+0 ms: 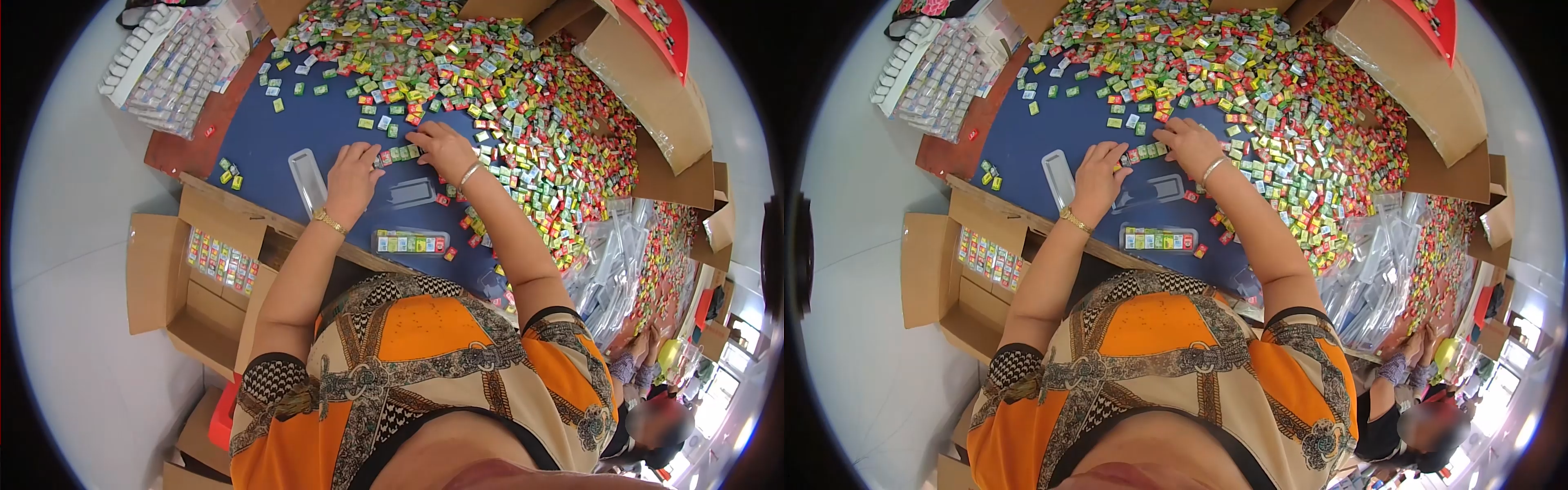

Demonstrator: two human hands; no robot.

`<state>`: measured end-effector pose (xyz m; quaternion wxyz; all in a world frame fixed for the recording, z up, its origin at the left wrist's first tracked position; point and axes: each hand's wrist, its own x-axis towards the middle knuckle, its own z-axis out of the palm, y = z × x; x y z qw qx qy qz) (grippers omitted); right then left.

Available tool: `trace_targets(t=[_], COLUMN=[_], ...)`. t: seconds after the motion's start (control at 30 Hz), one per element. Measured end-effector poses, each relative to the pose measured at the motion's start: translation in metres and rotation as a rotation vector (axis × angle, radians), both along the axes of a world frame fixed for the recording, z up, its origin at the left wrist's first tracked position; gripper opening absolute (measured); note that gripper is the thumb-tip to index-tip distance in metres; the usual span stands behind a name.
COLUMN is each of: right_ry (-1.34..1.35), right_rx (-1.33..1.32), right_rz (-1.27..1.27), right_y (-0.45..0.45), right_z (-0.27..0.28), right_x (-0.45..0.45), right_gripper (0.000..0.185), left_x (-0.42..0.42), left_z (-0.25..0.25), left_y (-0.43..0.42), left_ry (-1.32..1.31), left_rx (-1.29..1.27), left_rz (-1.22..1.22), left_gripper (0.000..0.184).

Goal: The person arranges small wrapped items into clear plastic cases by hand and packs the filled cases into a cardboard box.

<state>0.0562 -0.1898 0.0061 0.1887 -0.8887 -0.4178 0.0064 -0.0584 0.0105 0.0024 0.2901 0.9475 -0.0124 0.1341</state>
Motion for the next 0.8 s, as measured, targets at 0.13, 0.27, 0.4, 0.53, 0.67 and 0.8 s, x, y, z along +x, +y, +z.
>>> trace_targets(t=[0.13,0.27,0.4,0.53,0.67,0.8], right_ry=[0.022,0.095,0.1,0.088,0.131,0.089], right_rx=[0.007,-0.01,-0.038,-0.074,0.021,0.055], right_rz=[0.111,0.114,0.089,0.04,-0.023,0.038], right_y=[0.008,0.005,-0.005,-0.016,-0.027,-0.03], right_z=[-0.003,0.01,0.032,0.027,0.021,0.006], right_x=[-0.002,-0.012,-0.05,-0.074,-0.08,-0.075], right_gripper=[0.036,0.036,0.034,0.026,0.026,0.02], left_x=[0.009,0.002,-0.028,-0.051,-0.059,-0.061], left_z=[0.001,0.009,0.032,0.021,0.016,0.005], left_y=[-0.001,0.004,-0.004,-0.016,-0.011,-0.001], left_ry=[0.026,0.042,0.071,0.127,-0.051,-0.029], left_rx=[0.02,-0.014,-0.03,-0.071,-0.075,0.071], left_rz=[-0.061,-0.125,-0.165,-0.197,-0.113,-0.162], left_gripper=[0.034,0.03,0.031,0.03,0.03,0.03])
